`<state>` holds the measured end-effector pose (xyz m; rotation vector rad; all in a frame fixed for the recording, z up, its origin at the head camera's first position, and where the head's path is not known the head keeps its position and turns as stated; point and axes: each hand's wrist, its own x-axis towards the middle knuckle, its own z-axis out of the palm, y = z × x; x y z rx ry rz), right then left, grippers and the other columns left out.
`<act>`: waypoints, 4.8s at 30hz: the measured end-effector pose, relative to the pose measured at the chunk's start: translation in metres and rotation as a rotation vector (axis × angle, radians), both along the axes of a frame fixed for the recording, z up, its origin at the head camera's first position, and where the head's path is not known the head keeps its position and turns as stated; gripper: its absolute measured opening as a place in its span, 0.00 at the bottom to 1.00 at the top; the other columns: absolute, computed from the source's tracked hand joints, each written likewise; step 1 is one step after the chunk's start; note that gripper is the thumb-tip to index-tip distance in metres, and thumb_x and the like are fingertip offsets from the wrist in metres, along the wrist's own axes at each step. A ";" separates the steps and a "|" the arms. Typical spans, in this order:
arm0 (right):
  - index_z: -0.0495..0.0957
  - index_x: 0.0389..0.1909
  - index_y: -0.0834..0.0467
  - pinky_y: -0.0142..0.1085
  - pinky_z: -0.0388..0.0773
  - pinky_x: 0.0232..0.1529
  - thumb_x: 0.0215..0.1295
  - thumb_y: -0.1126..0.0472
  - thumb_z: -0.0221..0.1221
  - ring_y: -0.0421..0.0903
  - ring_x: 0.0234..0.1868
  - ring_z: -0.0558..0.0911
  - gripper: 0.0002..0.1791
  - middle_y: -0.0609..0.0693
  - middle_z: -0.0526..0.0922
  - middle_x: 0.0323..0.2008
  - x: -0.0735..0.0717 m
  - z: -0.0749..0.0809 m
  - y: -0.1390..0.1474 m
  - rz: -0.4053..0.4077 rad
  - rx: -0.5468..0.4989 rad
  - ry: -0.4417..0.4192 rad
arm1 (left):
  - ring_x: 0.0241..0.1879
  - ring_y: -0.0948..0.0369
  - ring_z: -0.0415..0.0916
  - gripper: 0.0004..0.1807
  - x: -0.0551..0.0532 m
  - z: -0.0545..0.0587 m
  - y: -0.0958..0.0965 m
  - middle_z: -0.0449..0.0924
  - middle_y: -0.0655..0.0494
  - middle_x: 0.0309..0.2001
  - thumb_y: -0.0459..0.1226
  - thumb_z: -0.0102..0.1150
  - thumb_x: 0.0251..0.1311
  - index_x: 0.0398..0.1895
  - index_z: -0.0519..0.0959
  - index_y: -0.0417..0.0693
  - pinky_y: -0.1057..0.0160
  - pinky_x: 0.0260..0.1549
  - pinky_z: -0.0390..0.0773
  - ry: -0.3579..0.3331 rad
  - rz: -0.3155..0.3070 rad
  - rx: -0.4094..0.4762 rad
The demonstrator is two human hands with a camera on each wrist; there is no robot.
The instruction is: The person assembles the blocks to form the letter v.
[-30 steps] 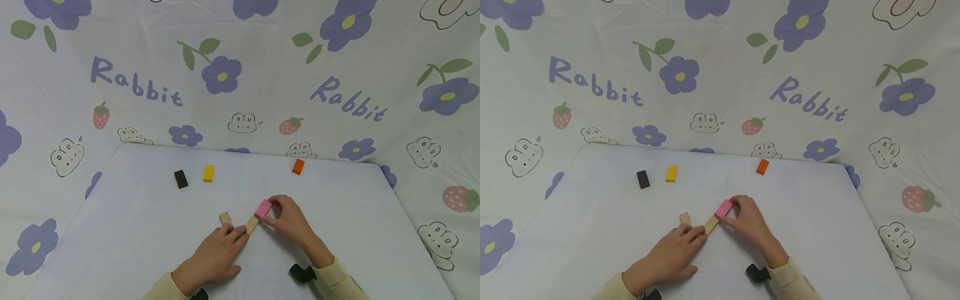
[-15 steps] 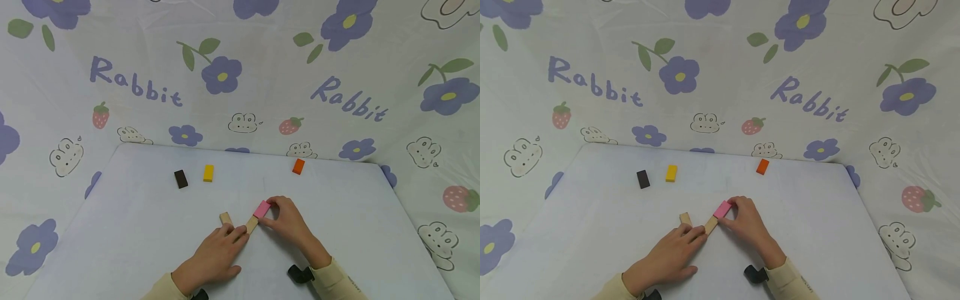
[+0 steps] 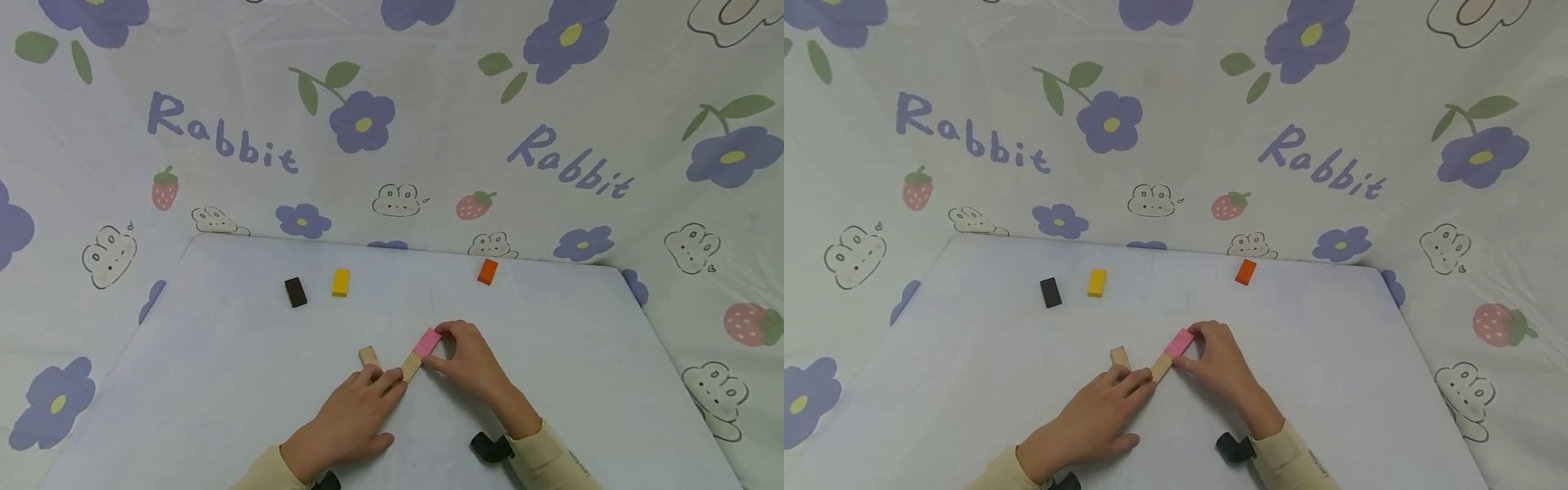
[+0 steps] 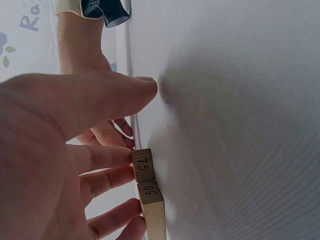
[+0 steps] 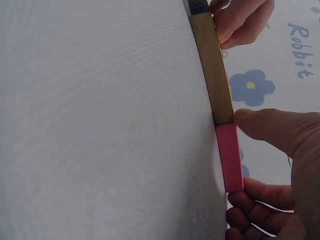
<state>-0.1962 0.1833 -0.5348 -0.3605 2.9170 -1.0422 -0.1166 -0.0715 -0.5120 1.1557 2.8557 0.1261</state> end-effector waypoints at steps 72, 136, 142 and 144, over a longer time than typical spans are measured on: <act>0.70 0.76 0.63 0.60 0.71 0.70 0.71 0.51 0.73 0.63 0.69 0.73 0.39 0.65 0.75 0.69 -0.047 0.021 0.073 -0.133 -0.098 -0.020 | 0.63 0.57 0.65 0.39 0.001 -0.004 -0.002 0.68 0.58 0.74 0.55 0.73 0.66 0.77 0.74 0.50 0.58 0.63 0.74 -0.020 -0.008 0.013; 0.64 0.80 0.65 0.62 0.68 0.72 0.74 0.53 0.68 0.69 0.70 0.72 0.41 0.70 0.71 0.72 -0.114 0.032 0.115 -0.171 -0.081 -0.055 | 0.63 0.58 0.65 0.40 -0.001 -0.003 -0.002 0.67 0.59 0.74 0.55 0.73 0.66 0.77 0.74 0.51 0.59 0.63 0.74 -0.023 0.007 0.010; 0.64 0.80 0.65 0.63 0.69 0.71 0.74 0.52 0.69 0.70 0.70 0.73 0.41 0.70 0.71 0.71 -0.122 0.028 0.118 -0.152 -0.067 -0.055 | 0.63 0.58 0.64 0.40 -0.001 -0.003 -0.003 0.67 0.59 0.74 0.55 0.73 0.66 0.77 0.74 0.51 0.59 0.63 0.74 -0.031 0.011 0.003; 0.64 0.80 0.65 0.63 0.70 0.71 0.73 0.53 0.70 0.70 0.70 0.73 0.41 0.70 0.71 0.71 -0.125 0.027 0.119 -0.149 -0.067 -0.060 | 0.62 0.58 0.65 0.40 -0.001 -0.003 -0.003 0.67 0.59 0.74 0.55 0.73 0.66 0.77 0.74 0.51 0.59 0.62 0.74 -0.032 0.010 0.008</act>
